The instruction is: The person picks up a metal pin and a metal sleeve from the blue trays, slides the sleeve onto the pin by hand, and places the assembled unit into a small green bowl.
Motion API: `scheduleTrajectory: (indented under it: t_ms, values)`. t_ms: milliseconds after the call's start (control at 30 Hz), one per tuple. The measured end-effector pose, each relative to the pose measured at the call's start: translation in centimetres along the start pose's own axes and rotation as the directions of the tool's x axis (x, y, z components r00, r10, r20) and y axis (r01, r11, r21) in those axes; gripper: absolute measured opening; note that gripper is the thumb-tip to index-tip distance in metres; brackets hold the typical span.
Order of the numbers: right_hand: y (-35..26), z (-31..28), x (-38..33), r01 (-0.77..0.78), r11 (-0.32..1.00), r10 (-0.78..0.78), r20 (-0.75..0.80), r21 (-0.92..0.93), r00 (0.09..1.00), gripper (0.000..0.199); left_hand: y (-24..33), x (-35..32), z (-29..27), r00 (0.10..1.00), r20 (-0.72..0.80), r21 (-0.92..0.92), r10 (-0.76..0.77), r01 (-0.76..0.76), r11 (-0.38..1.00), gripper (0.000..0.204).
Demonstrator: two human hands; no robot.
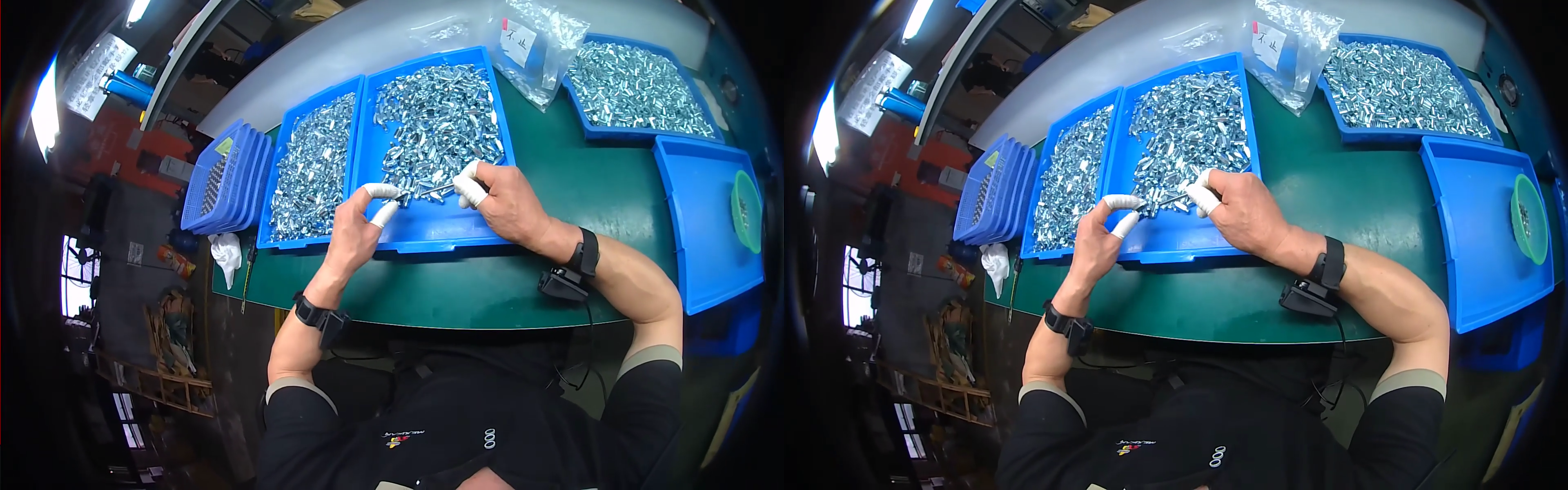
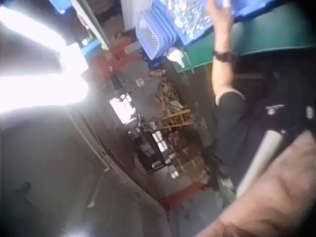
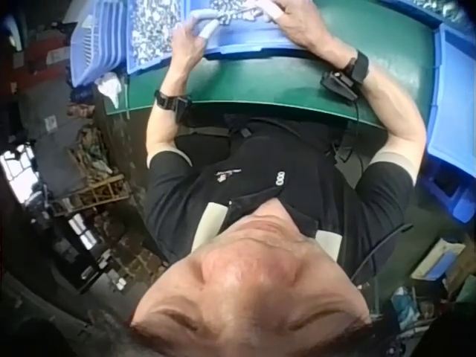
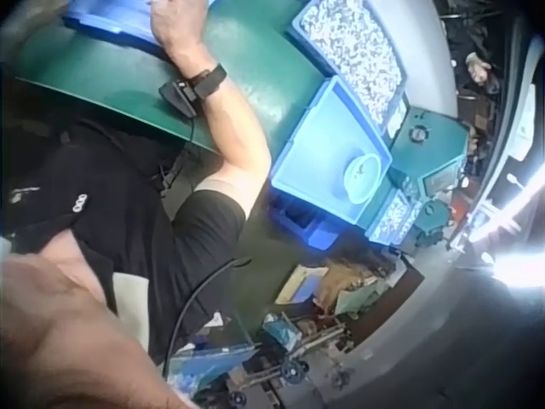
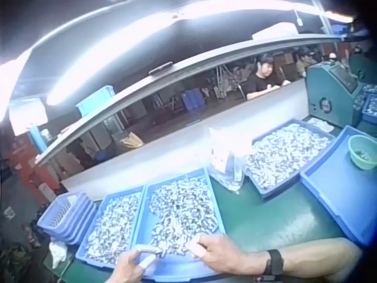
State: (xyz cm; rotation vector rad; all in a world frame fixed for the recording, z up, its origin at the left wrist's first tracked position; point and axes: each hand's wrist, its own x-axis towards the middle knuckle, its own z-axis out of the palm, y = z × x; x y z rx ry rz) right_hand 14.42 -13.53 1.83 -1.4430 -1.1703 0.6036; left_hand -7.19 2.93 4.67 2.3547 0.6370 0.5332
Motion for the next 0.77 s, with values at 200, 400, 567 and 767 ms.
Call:
scheduleTrajectory:
  t_ms: [200,400,567,767]
  values:
    - [0.1,0.2,0.0,-0.002,1.0,0.003,0.006,-0.026,1.0,0.022,0.7,-0.3,1.3,1.0,-0.013,-0.1,0.025,-0.026,0.995,0.02]
    - [0.6,0.2,0.1,0.029,0.998,-0.029,0.0,-0.063,1.0,0.022,0.4,-0.1,2.4,0.999,-0.032,-0.128,0.031,-0.035,0.991,0.02]
    - [0.5,0.2,0.1,0.064,0.993,-0.062,0.014,-0.099,0.998,0.019,0.3,0.1,3.5,0.998,-0.024,-0.203,0.055,-0.059,0.977,0.019]
    - [-0.1,0.3,0.3,0.021,0.998,-0.019,0.029,-0.067,0.999,0.021,0.4,-0.2,4.2,0.998,-0.013,-0.239,0.062,-0.063,0.969,0.023]
